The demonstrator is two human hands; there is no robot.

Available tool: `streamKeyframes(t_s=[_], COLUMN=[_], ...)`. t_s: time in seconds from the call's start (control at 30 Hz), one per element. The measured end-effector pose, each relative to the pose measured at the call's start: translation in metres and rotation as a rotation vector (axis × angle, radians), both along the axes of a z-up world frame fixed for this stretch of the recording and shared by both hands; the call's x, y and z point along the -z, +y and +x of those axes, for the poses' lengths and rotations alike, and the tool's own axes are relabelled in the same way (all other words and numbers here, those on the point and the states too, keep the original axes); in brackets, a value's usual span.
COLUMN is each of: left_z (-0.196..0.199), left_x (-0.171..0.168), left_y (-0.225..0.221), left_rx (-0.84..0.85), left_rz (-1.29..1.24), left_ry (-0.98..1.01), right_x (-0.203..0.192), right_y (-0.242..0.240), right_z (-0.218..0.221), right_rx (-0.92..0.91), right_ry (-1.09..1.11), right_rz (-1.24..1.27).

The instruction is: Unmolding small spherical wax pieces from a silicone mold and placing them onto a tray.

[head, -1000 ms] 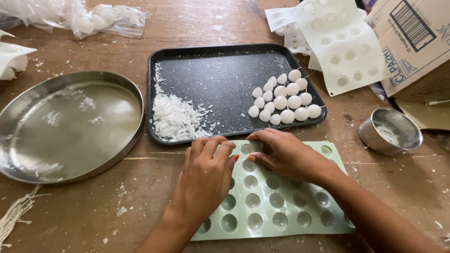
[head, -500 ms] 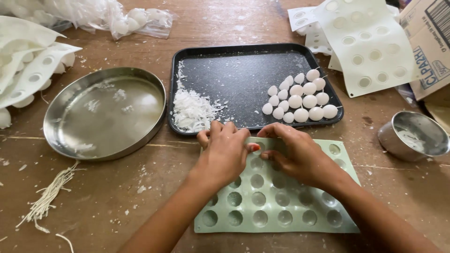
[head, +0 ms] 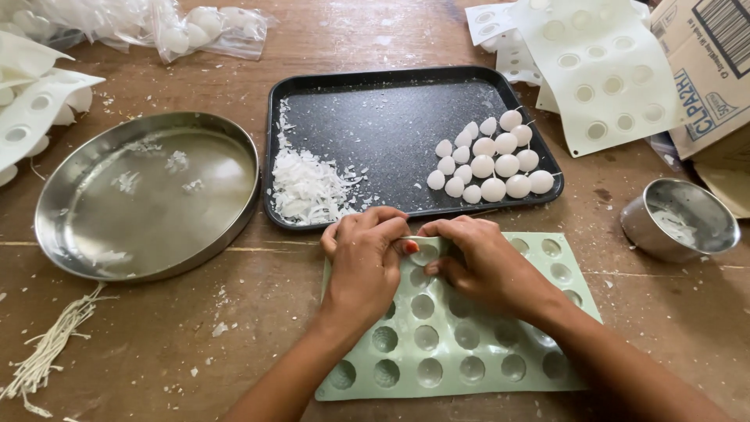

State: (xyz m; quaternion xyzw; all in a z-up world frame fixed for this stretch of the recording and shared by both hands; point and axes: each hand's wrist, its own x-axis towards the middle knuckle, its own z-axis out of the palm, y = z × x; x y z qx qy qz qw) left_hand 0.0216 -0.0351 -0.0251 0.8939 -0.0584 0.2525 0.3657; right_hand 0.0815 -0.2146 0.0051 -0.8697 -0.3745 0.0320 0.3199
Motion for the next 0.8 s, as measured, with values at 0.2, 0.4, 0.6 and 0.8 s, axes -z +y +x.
streamKeyframes(t_s=[0.2,0.4,0.6,0.8], left_z=[0.003,0.007,0.004,0.009], left_x=[0.001,0.009,0.011,0.018], left_y=[0.001,0.005,0.005,0.008], left_rx=[-0.029,0.015,-0.041,-0.042], left_rz=[-0.058,-0.144,-0.047,-0.036], left_ry=[0.208,0.247,0.255,0.186], right_x=[-0.007,0.010,-0.001,0.006], right_y=[0.006,-0.002,0.004,0.001], right_z=[-0.007,-0.001,-0.002,0.000], right_rx=[0.041,0.014,0.054,-0.024], right_ry=[0.069,0.173,0.360,0.309], right_rz=[-0.014,0.094,0.034,-0.008])
